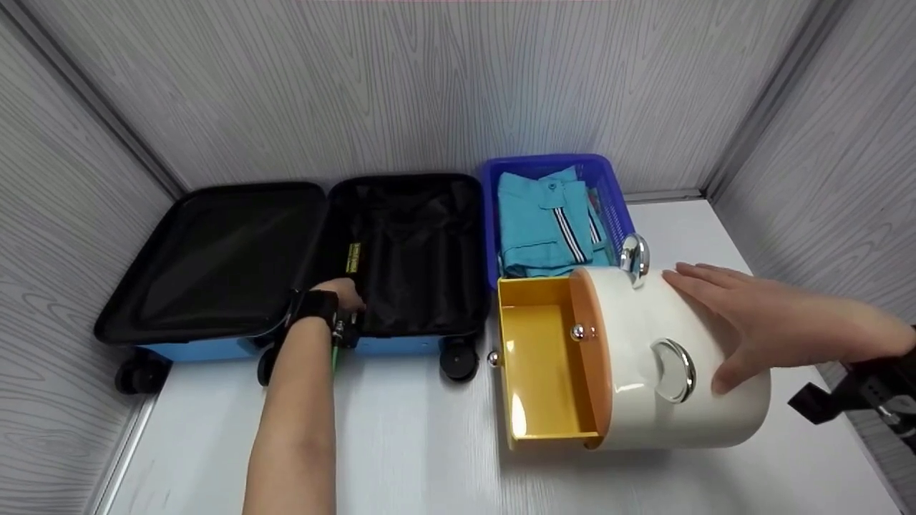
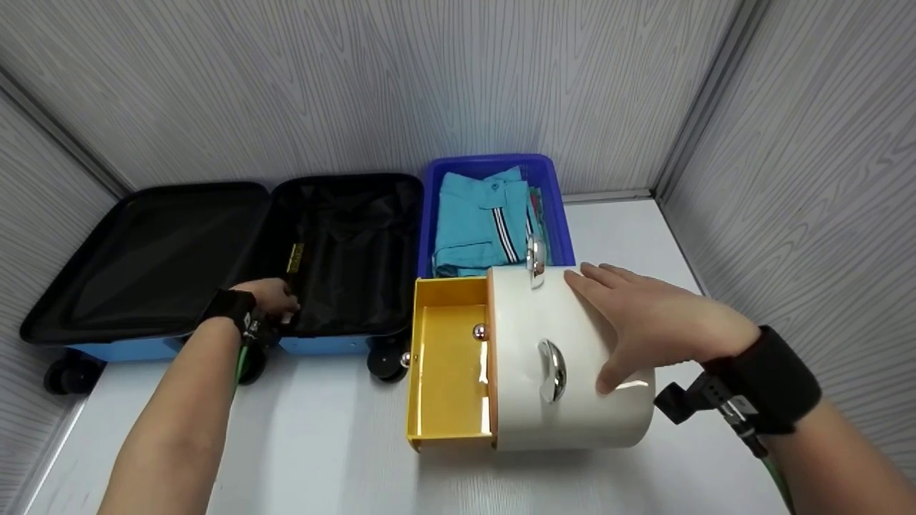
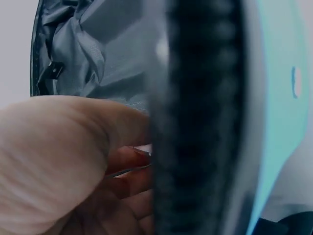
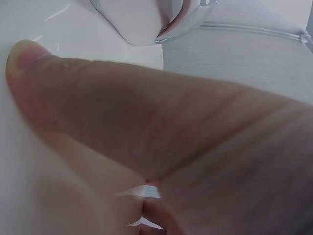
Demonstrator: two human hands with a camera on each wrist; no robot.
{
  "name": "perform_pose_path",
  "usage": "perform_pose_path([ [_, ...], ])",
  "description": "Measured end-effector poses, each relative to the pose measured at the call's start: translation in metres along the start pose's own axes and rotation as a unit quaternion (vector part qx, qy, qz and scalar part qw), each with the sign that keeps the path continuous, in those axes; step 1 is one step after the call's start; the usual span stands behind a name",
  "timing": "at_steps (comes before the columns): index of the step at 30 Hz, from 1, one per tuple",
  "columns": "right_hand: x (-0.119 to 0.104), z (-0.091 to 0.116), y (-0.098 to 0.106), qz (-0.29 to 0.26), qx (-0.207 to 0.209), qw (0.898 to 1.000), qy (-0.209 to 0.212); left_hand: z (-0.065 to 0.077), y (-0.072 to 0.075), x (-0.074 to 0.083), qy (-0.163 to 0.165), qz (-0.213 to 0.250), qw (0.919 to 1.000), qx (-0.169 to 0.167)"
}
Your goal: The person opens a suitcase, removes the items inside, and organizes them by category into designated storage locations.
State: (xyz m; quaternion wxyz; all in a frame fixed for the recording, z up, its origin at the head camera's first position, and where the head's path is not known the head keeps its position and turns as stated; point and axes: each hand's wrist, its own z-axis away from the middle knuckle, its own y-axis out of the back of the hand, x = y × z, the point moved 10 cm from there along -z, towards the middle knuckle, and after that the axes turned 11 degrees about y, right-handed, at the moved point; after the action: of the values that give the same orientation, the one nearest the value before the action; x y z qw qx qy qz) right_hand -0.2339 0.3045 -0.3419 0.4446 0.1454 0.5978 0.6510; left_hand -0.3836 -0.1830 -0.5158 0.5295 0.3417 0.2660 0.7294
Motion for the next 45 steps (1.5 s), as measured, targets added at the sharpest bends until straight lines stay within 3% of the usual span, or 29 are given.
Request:
perform_pose_path([
  [6, 0.001, -0.001, -0.002, -0.001, -0.01, 1.0, -0.006, 0.0, 0.003, -0.006, -0.002, 0.036, 0.9991, 0.023],
  [9, 0.003, 0.0, -0.003, -0.003, -0.015, 1.0, -0.014, -0.001, 0.007, 0.001, -0.026, 0.051, 0.9976, 0.039],
  [12, 0.005, 0.001, -0.003, -0.006, -0.016, 1.0, -0.021, 0.0, 0.019, 0.018, -0.061, 0.07, 0.9929, 0.074],
  [16, 0.007, 0.002, -0.003, -0.004, -0.015, 1.0, -0.026, 0.018, 0.039, 0.065, -0.142, 0.113, 0.9747, 0.131],
  [19, 0.008, 0.003, -0.002, 0.0, -0.014, 1.0, -0.027, 0.049, 0.047, 0.115, -0.22, 0.123, 0.9524, 0.172],
  [22, 0.009, 0.004, -0.002, 0.0, -0.012, 0.999, -0.029, 0.088, 0.045, 0.167, -0.297, 0.112, 0.9261, 0.204],
  [27, 0.01, 0.002, -0.003, -0.005, -0.013, 0.999, -0.03, 0.147, 0.018, 0.237, -0.405, 0.055, 0.888, 0.211],
  [32, 0.008, 0.001, -0.004, -0.01, -0.008, 1.0, -0.024, 0.18, -0.025, 0.269, -0.445, -0.048, 0.8744, 0.188],
  [36, 0.005, 0.001, -0.003, -0.015, -0.004, 1.0, -0.02, 0.184, -0.061, 0.279, -0.453, -0.139, 0.862, 0.181],
  [40, 0.005, 0.001, -0.002, -0.016, -0.003, 1.0, -0.024, 0.178, -0.089, 0.284, -0.441, -0.211, 0.8528, 0.184],
  [42, 0.005, 0.001, -0.002, -0.014, -0.004, 1.0, -0.026, 0.175, -0.099, 0.285, -0.427, -0.239, 0.8532, 0.18],
  [45, 0.005, 0.001, -0.003, -0.011, -0.006, 0.999, -0.03, 0.169, -0.109, 0.289, -0.406, -0.258, 0.8601, 0.17],
])
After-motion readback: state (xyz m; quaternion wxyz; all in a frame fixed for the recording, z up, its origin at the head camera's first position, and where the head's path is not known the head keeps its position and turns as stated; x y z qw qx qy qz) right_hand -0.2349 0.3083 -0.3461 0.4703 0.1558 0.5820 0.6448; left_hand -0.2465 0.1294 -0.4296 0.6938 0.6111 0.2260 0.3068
